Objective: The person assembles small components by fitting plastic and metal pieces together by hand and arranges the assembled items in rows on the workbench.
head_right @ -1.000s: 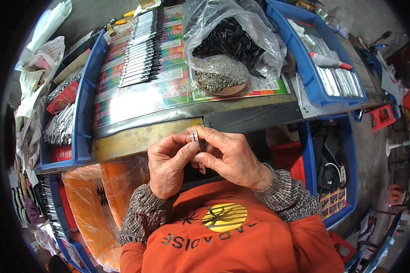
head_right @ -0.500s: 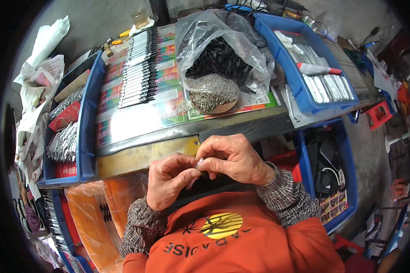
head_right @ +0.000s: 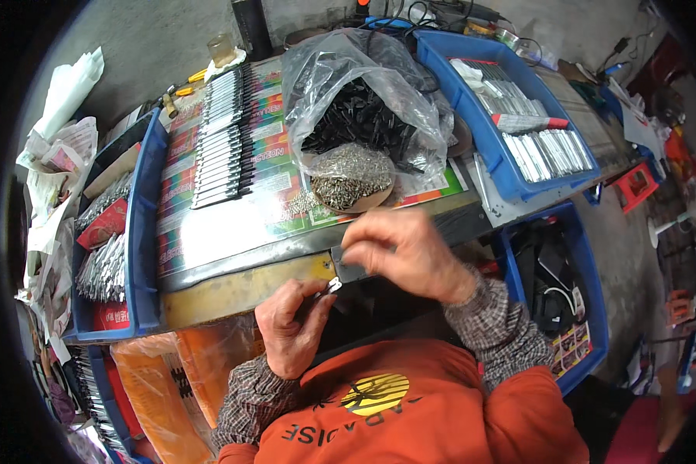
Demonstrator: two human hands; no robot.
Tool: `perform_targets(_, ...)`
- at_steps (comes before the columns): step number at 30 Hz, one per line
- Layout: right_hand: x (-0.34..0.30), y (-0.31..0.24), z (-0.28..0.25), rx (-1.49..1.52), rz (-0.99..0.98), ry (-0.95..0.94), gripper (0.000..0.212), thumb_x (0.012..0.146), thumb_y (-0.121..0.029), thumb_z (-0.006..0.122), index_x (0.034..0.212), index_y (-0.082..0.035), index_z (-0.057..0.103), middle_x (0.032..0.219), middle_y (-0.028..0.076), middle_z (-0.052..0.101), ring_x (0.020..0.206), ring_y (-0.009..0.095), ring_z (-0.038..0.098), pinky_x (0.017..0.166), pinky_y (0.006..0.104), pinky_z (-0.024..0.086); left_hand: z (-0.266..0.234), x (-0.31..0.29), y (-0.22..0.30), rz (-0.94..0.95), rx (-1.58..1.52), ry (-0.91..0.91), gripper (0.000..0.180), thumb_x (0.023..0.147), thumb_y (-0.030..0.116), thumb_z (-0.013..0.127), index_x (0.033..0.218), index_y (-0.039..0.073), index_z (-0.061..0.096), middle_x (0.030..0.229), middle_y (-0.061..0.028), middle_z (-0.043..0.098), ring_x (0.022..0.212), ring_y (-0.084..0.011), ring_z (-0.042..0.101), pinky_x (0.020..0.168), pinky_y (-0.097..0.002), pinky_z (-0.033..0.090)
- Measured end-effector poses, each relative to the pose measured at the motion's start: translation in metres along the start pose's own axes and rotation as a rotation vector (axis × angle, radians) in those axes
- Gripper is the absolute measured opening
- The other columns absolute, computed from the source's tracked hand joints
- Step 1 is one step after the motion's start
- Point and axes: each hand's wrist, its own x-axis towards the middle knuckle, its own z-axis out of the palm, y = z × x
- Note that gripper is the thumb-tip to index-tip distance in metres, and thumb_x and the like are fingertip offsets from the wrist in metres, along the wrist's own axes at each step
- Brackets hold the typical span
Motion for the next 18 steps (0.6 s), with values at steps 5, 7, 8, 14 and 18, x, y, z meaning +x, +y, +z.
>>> perform_targets(5,0.046,0.017,-0.035,-0.710,-0.289,0.259,0.015,0.079,0.000,0.067,0.093,0.001,0.064,0.087,0.011,0.061,0.075,0.025,0.061,0.067,0.0341,0.049,-0.008,0.000,-0.005,-0.026,0.005,0.010,0.017,0.074,-0.002,0.071,0.089,0.002,0.064,0.075,-0.0122,0.061,0.064,-0.0283,0.059,0.057,-0.0347,0.047)
perform_targets(7,0.060,0.029,-0.044,-0.841,-0.319,0.260,0.017,0.078,0.001,0.067,0.094,0.000,0.064,0.089,0.010,0.060,0.080,0.026,0.061,0.069,0.0350,0.049,-0.010,0.002,-0.005,-0.021,0.005,0.014,0.017,0.074,-0.003,0.071,0.089,0.002,0.064,0.075,-0.0121,0.061,0.064,-0.0283,0.060,0.057,-0.0346,0.047)
perform_targets(8,0.066,0.035,-0.047,-0.967,-0.351,0.263,0.019,0.077,0.001,0.068,0.095,0.000,0.064,0.092,0.009,0.059,0.084,0.026,0.060,0.072,0.0359,0.049,-0.010,0.001,-0.006,-0.018,-0.001,0.018,0.017,0.073,-0.003,0.071,0.088,0.002,0.064,0.075,-0.0121,0.061,0.065,-0.0284,0.060,0.057,-0.0345,0.047)
perform_targets(14,0.090,0.058,-0.048,-1.231,-0.399,0.203,0.006,0.076,-0.004,0.056,0.081,-0.003,0.059,0.088,0.009,0.052,0.091,0.027,0.054,0.071,0.0357,0.052,-0.012,0.001,-0.009,-0.058,-0.004,0.008,0.018,0.073,-0.003,0.071,0.088,0.002,0.064,0.074,-0.0120,0.061,0.064,-0.0277,0.060,0.056,-0.0339,0.047)
perform_targets(18,0.094,0.061,-0.050,-1.258,-0.427,0.209,0.007,0.075,-0.002,0.057,0.081,-0.003,0.059,0.090,0.009,0.053,0.091,0.026,0.055,0.071,0.0357,0.052,-0.013,0.000,-0.008,-0.056,-0.018,0.010,0.017,0.074,-0.003,0.071,0.088,0.002,0.064,0.073,-0.0118,0.060,0.062,-0.0265,0.059,0.055,-0.0333,0.046)
